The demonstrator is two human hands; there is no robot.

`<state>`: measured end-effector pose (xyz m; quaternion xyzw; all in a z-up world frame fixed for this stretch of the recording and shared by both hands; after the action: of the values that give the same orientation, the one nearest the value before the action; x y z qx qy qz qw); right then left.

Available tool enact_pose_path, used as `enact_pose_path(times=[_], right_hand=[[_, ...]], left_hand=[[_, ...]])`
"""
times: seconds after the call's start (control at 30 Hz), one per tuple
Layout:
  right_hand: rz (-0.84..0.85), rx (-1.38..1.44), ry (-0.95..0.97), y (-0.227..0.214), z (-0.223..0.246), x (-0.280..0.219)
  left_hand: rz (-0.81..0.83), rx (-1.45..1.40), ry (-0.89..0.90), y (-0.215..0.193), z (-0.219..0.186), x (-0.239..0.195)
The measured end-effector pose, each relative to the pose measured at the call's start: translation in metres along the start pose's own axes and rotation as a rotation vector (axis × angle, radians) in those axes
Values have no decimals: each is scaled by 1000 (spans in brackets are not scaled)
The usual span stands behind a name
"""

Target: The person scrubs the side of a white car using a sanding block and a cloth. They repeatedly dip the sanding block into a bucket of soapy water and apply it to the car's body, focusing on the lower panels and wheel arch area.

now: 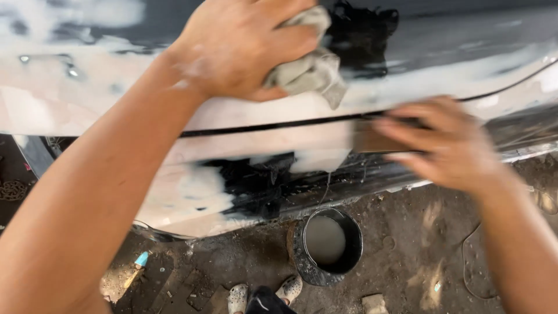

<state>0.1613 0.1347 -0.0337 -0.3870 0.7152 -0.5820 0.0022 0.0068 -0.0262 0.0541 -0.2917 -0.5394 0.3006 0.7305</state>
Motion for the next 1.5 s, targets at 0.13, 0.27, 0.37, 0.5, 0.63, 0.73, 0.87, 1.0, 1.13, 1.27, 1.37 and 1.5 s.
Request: enact_pose_path(times=[0.13, 0.27, 0.37, 0.5, 0.63, 0.73, 0.87, 1.0, 1.13, 1.27, 1.37, 1.5], right_hand=[[-65, -2, 99, 5, 6, 12], [-175, -34, 14, 4, 110, 135], [-171, -10, 10, 3, 96, 115], [64, -93, 168, 20, -4, -12], [-101, -5, 145, 8, 17, 38], [-157, -85, 29, 12, 100, 126], [-119, 19, -31, 22, 117, 147], [193, -41, 286, 15, 14, 30], [-81, 116, 213, 8, 34, 62], [-171, 39, 152, 16, 147, 195], [-146, 24, 84, 26, 137, 170], [215, -147, 233, 25, 43, 48]], left_hand=[[-158, 96, 51, -10, 2, -23], [-133, 87, 17, -17, -7, -10], [-139, 74, 8, -14, -1, -16], [-130, 4, -24, -5, 6, -16], [-136, 87, -15, -3, 9, -12], [-145, 96, -22, -7, 1, -14], [-133, 86, -43, -5, 4, -18], [-112, -91, -58, 6, 10, -18], [-238, 70, -7, -8, 4, -13], [-166, 33, -28, 3, 5, -19], [-150, 33, -81, 1, 8, -21], [-166, -10, -66, -1, 11, -20]])
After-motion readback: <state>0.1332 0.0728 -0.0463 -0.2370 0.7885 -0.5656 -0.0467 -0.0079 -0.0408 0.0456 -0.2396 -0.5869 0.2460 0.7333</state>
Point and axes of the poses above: each hand's wrist, its own x-axis towards the middle knuckle, its own y-axis out of the palm, z = x × y, the point moved 9 cm from there along x, towards the middle knuckle, and after that the axes turned 3 degrees about -x, right-handed, at the moved point
